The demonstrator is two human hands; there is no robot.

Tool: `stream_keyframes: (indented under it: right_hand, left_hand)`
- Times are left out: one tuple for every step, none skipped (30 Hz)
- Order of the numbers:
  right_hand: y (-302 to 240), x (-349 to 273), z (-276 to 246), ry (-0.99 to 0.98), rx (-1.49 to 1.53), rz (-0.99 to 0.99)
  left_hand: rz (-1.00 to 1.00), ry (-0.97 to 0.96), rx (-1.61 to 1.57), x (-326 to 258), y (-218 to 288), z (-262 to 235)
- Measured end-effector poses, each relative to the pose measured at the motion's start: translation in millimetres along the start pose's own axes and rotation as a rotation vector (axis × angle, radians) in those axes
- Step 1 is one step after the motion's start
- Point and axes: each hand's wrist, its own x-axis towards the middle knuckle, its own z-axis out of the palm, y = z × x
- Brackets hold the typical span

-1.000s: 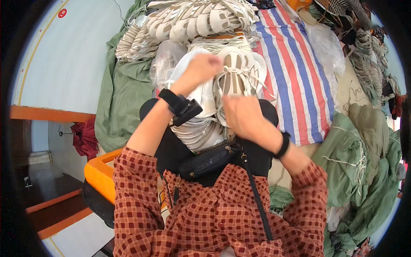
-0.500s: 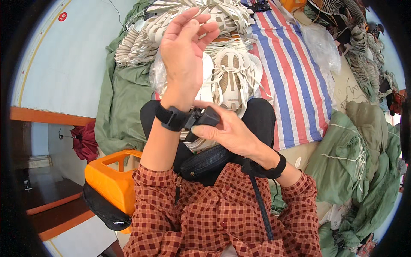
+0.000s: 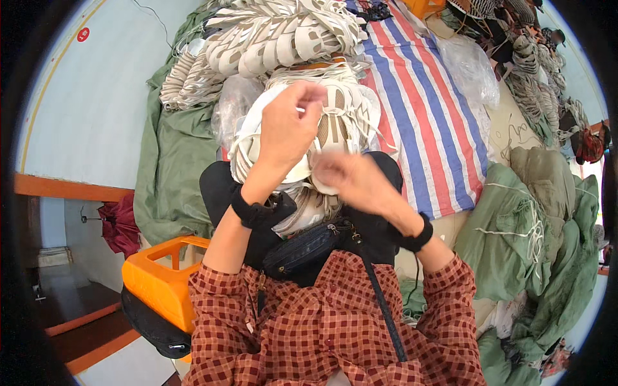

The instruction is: The recorder is lacing up white shoes that are stacked together.

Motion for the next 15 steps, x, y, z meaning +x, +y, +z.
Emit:
stream_keyframes:
  right_hand:
    - [13.3,11.8,-9.8,0.108,-0.187,0.059]
    - [33.6,18.1,-11.4,0.351,-0.302,-0.058]
    - [51.9,25.7,-15.1,0.393,-0.483,-0.048]
    - [58.4,30.9,-17.8,0.389,-0.476,-0.045]
    - [64.3,34.7,-19.7,0.349,-0.565,0.009]
    - [67.2,37.9,-20.3,0.309,-0.655,0.061]
    - [69.4,39.5,-19.1,0.340,-0.660,0.000]
    - [71.3,42.2,-18.2,0.339,-0.658,0.001]
    - [72.6,45.4,-17.3,0.324,-0.682,0.007]
    - [73.4,47.8,-17.3,0.310,-0.707,0.014]
    - [74.0,48.9,-18.1,0.308,-0.709,0.016]
    - [73.1,50.7,-19.4,0.313,-0.695,0.075]
    - [73.0,52.1,-21.3,0.317,-0.680,0.135]
    - [77.1,53.7,-24.0,0.319,-0.683,0.135]
    - [80.5,55.0,-27.3,0.302,-0.649,0.099]
  left_hand:
    - [0.043,-0.028,0.274,-1.2,-15.4,-1.0]
    - [0.088,-0.061,0.544,-1.3,-26.5,0.7]
    - [0.081,-0.050,0.675,-3.1,-33.3,5.8]
    - [0.075,-0.052,0.680,-4.8,-36.7,9.0]
    - [0.078,-0.073,0.822,-6.3,-39.8,12.1]
    - [0.083,-0.093,0.964,-6.4,-41.1,13.4]
    - [0.072,-0.134,0.922,-6.4,-41.6,12.2]
    - [0.070,-0.135,0.923,-6.1,-42.7,12.9]
    - [0.109,-0.146,0.835,-6.9,-43.9,15.0]
    - [0.149,-0.156,0.746,-7.8,-44.9,17.9]
    - [0.148,-0.157,0.743,-9.9,-46.3,22.4]
    - [0.076,-0.230,0.675,-12.2,-48.7,27.6]
    - [0.005,-0.303,0.606,-14.3,-51.0,32.0]
    - [0.007,-0.303,0.604,-15.9,-53.2,35.4]
    - [0.082,-0.271,0.695,-17.5,-56.5,38.3]
